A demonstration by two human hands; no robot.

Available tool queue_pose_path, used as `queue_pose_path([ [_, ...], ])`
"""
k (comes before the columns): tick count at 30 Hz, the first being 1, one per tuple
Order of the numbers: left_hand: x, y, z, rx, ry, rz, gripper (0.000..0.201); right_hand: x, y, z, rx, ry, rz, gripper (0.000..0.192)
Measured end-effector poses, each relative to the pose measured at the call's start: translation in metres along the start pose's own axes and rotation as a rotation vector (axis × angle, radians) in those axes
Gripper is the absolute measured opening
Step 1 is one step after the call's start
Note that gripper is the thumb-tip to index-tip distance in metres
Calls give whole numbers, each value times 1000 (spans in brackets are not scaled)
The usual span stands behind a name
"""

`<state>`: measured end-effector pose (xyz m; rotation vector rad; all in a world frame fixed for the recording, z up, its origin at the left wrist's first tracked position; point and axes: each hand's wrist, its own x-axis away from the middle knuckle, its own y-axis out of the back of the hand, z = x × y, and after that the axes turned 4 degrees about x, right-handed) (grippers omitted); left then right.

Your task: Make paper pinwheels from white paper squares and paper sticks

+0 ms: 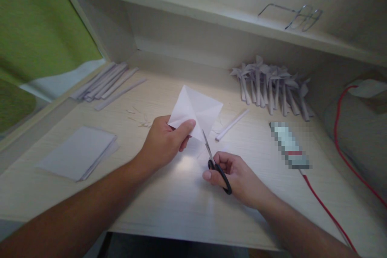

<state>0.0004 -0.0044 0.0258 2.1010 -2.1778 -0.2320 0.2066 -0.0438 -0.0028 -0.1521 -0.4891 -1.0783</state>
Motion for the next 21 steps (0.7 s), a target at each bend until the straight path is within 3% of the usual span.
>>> queue_pose_path([
  [21,-3,0,6,-35,15,0,47,0,-1,-3,42,19,-44,47],
])
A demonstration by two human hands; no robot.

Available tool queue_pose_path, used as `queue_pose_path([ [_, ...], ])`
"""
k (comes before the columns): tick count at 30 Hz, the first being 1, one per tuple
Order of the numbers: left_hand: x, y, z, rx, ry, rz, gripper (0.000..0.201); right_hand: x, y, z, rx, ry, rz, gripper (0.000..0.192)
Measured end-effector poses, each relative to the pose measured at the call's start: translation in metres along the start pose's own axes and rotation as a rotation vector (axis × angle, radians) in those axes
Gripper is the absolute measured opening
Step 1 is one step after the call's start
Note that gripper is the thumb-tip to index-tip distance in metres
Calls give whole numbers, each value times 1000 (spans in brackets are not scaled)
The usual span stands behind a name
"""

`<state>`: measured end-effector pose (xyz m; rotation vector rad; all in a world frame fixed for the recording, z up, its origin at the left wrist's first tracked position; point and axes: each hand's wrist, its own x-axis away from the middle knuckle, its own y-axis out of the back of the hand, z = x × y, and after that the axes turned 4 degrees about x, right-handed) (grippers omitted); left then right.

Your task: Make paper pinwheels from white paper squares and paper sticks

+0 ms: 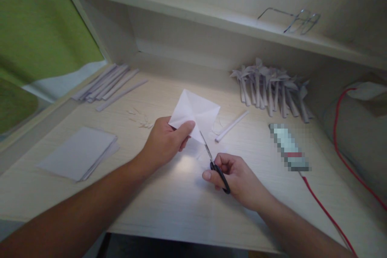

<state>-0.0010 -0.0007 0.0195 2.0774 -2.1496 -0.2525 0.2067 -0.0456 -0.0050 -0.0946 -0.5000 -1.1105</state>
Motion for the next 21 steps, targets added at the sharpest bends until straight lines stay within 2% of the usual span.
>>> queue_pose_path([
  [12,1,-5,7,61,6,126,47,-1,-1,0,-102,5,2,47],
  [21,1,-7,8,79,2,136,47,-1,-1,2,-59,7,-31,50],
])
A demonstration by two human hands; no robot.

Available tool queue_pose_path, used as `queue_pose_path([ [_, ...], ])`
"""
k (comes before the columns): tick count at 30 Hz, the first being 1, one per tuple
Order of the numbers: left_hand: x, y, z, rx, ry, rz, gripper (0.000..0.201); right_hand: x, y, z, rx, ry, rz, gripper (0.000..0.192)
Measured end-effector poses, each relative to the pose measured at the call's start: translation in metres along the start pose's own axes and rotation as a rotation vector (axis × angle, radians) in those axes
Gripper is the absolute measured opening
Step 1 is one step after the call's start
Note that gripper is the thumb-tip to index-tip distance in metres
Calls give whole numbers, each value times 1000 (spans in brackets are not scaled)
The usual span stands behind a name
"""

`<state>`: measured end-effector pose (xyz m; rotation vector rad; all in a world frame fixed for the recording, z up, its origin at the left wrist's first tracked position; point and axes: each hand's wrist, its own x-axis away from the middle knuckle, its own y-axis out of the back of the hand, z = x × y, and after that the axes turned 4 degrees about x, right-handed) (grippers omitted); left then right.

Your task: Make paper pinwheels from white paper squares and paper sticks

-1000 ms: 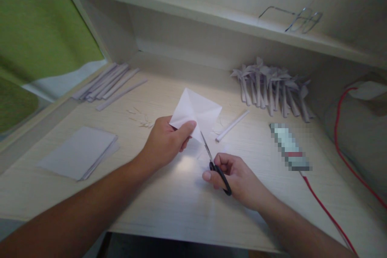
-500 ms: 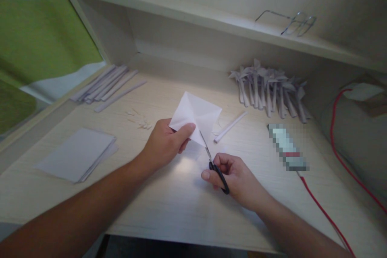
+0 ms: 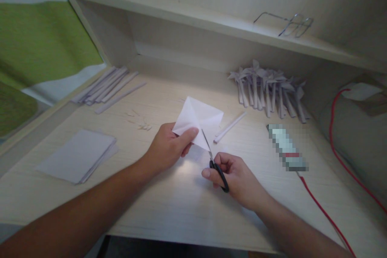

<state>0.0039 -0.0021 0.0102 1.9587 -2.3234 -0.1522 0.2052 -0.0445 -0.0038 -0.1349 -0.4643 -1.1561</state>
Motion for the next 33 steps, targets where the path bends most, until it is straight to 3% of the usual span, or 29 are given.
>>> queue_pose_path([
  [23,0,0,5,34,-33,42,45,-1,1,-2,-34,21,7,48],
  [29,-6,5,5,145,-81,-206,23,1,2,-3,-15,-21,76,44],
  [33,-13,12,4,304,-70,-344,33,3,13,1,102,-70,139,44],
])
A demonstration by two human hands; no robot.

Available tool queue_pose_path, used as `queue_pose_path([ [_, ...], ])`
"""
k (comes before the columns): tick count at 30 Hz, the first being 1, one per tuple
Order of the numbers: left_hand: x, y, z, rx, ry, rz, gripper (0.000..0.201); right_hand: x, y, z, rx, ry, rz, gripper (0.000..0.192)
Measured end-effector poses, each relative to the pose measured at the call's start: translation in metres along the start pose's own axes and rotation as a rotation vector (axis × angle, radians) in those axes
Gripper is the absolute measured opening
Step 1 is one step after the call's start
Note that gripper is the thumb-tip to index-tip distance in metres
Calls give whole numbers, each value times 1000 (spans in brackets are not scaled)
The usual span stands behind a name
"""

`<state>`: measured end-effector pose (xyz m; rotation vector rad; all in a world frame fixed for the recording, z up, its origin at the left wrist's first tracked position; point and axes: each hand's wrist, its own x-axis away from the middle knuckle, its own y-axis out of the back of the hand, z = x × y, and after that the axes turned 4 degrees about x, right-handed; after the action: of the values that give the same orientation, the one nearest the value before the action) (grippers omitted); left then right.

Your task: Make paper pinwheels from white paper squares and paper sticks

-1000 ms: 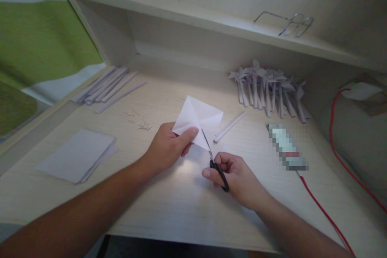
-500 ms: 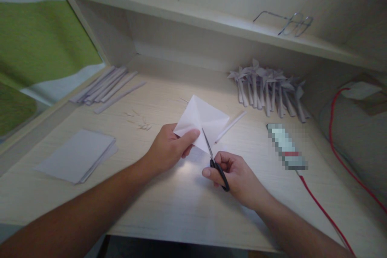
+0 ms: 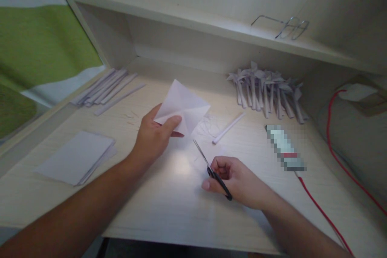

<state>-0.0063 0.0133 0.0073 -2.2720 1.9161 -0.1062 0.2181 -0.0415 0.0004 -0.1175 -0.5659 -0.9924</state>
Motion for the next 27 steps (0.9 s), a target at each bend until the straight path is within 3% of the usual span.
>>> queue_pose_path([
  [3,-4,2,0,-29,-20,2,29,1,12,5,-43,102,-138,40],
  [6,0,0,1,-101,4,154,23,-2,20,9,-117,286,-459,31],
  [8,5,-4,1,-155,52,287,18,-6,21,8,-145,343,-549,29],
  [13,16,-11,3,-221,151,441,20,-16,15,-4,-243,340,-500,25],
  [21,11,-8,8,-275,237,612,36,-21,18,-13,-315,427,-629,23],
  [24,11,-8,5,-237,224,580,35,-20,19,-8,-293,401,-580,22],
  [27,9,-5,4,-168,213,433,30,-18,17,-3,-257,342,-492,23],
])
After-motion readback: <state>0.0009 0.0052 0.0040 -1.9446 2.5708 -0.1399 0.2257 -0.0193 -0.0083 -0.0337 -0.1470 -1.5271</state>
